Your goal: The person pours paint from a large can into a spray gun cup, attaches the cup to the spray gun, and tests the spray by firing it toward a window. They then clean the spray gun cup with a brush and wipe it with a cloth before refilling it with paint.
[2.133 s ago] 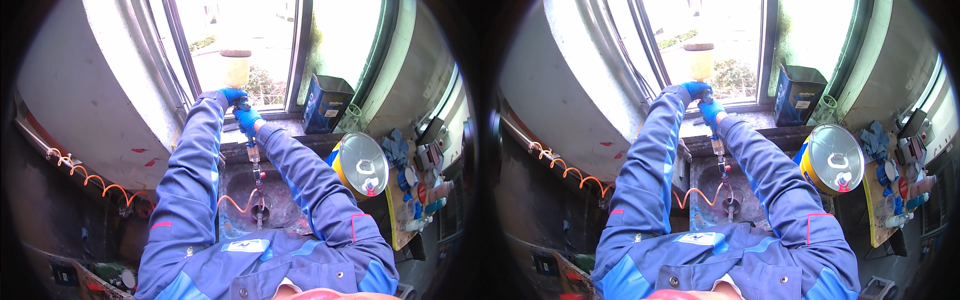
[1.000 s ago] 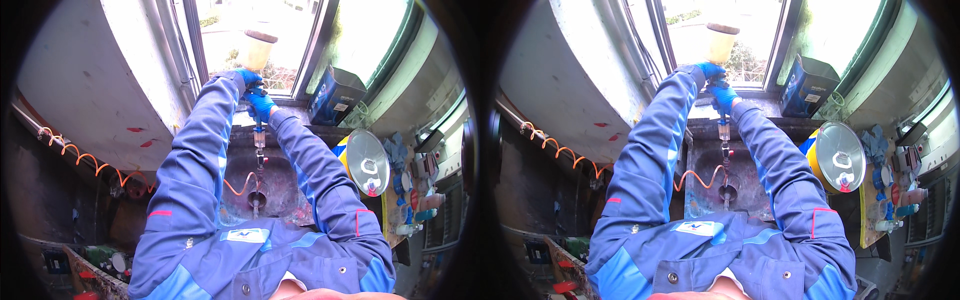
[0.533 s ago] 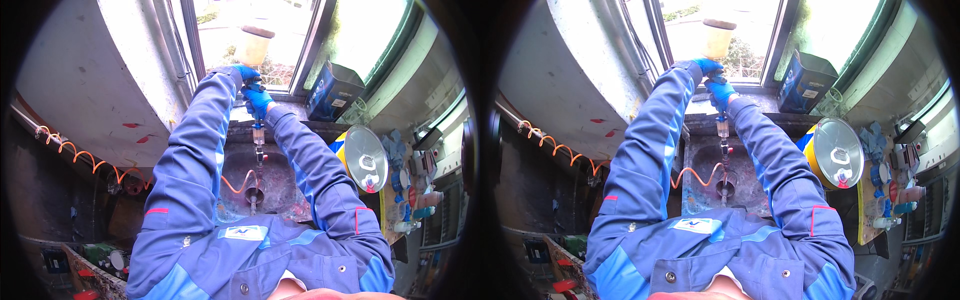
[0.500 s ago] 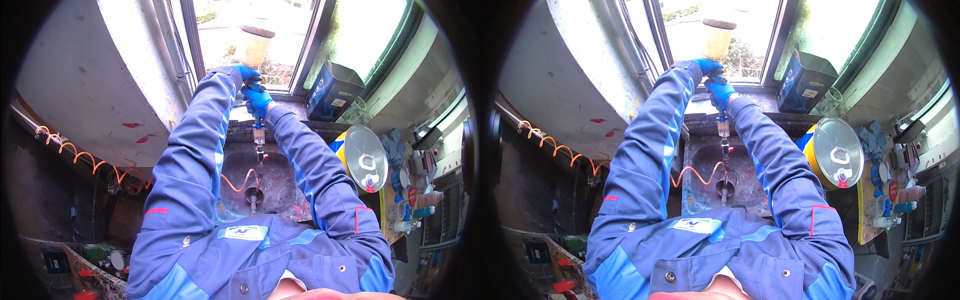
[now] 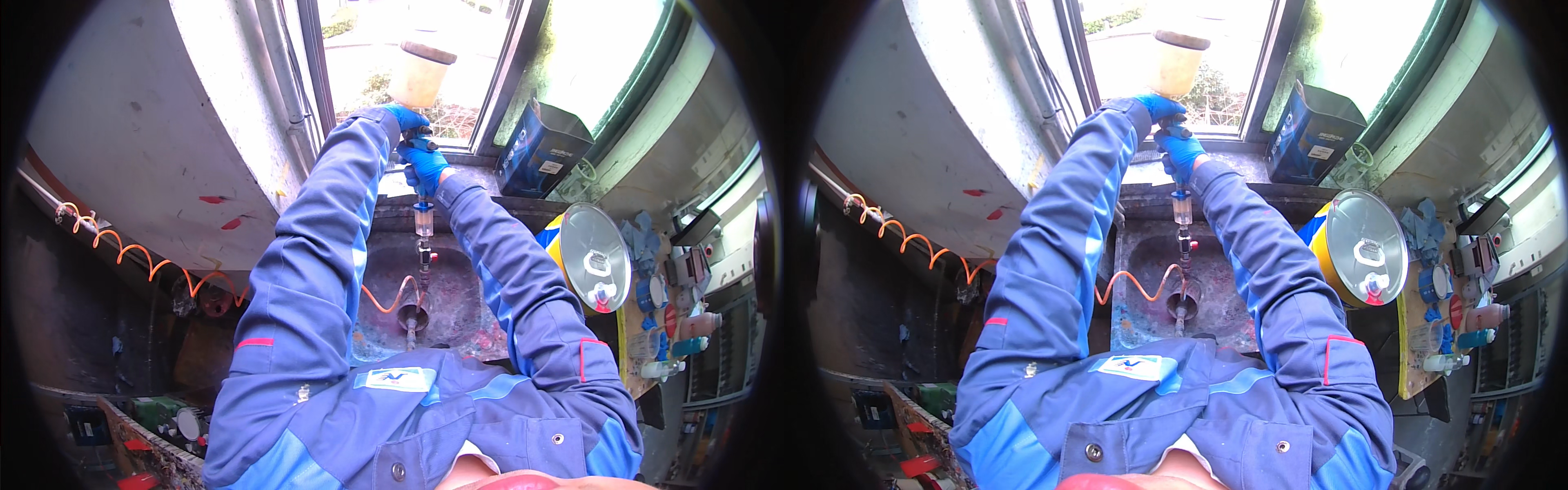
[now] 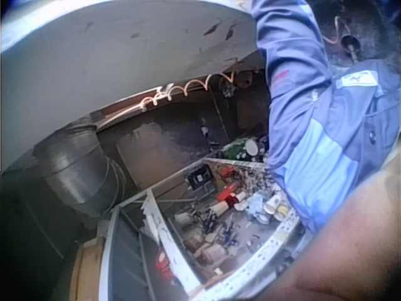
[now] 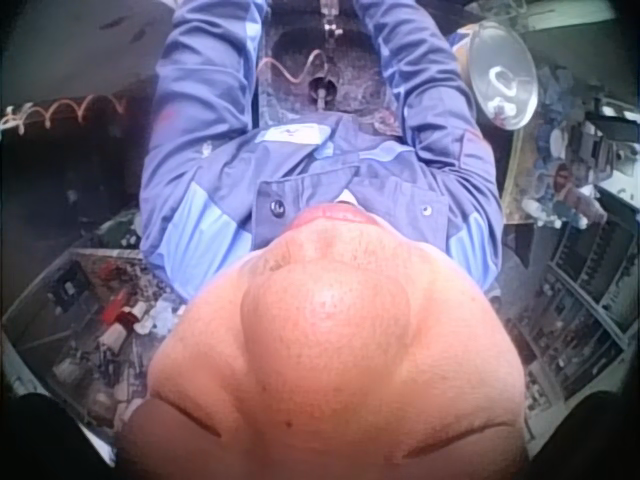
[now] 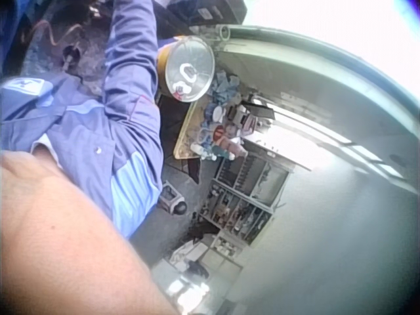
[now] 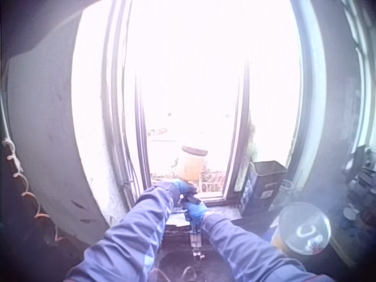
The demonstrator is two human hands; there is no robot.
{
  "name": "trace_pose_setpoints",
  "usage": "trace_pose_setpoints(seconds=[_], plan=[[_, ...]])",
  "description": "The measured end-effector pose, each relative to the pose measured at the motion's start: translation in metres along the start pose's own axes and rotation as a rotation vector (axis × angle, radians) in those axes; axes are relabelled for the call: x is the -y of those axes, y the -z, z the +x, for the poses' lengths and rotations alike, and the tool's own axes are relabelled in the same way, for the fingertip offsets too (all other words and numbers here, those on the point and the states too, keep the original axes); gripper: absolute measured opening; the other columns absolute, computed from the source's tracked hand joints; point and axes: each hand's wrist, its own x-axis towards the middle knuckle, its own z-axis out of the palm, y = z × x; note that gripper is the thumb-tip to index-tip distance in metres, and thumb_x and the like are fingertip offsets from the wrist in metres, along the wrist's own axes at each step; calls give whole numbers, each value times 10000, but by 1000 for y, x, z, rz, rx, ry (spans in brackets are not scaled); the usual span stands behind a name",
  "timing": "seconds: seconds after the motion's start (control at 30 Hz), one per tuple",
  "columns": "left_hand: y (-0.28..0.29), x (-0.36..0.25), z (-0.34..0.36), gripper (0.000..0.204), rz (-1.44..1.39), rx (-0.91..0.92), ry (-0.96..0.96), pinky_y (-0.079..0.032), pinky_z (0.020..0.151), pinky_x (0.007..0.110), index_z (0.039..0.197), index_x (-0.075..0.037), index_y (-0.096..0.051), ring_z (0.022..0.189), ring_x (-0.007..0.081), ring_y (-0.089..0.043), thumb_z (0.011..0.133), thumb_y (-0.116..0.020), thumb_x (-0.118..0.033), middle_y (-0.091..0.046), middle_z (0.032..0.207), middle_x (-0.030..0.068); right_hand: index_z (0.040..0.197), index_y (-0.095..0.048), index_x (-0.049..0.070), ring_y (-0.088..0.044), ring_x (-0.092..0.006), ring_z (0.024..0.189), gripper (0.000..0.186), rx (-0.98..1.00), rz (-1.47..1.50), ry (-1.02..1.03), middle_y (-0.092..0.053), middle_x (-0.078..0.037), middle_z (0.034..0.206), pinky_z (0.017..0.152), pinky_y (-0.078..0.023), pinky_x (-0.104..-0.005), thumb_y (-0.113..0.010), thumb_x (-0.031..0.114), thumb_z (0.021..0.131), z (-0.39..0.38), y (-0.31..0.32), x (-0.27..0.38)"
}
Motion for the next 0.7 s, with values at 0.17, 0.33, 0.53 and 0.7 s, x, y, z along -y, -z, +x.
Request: trace_pose_setpoints(seconds=[0.17, 0.33, 0.53, 0.7], plan=[[-3, -16, -25, 335, -68, 45, 31, -454, 825, 358, 1010, -105, -720, 890, 204, -608, 861, -710, -405, -703, 913, 57, 1069, -577, 136, -502, -106, 543, 217, 7, -4, -1, -542, -31, 821, 422, -362, -256, -665, 232, 894, -3, 1, 0], [-2, -56, -137, 672, -184, -149, -139, -453, 847, 383, 1199, -33, -638, 942, 236, -607, 769, -765, -535, -634, 1106, 134, 1208, -565, 158, -610, -155, 665, 360, 50, -50, 100, -614, -34, 925, 476, -436, -274, -670, 347, 919, -21, 5, 20], [-98, -13, -254, 602, -857, -650, -687, -464, 770, 279, 1405, 7, -407, 876, 123, -541, 954, -632, -323, -575, 1012, 49, 1083, -548, 175, -416, -60, 490, 179, 45, 145, 191, -513, 37, 766, 414, -327, -235, -597, 306, 972, -30, 13, 63], [-163, 33, -250, 530, -367, -532, -352, -492, 854, 311, 1300, 11, -519, 982, 174, -594, 989, -545, -416, -628, 1069, 117, 874, -519, 168, -369, -65, 441, 140, -11, 157, 269, -475, 37, 682, 397, -290, -251, -589, 244, 968, -41, 13, 66]])
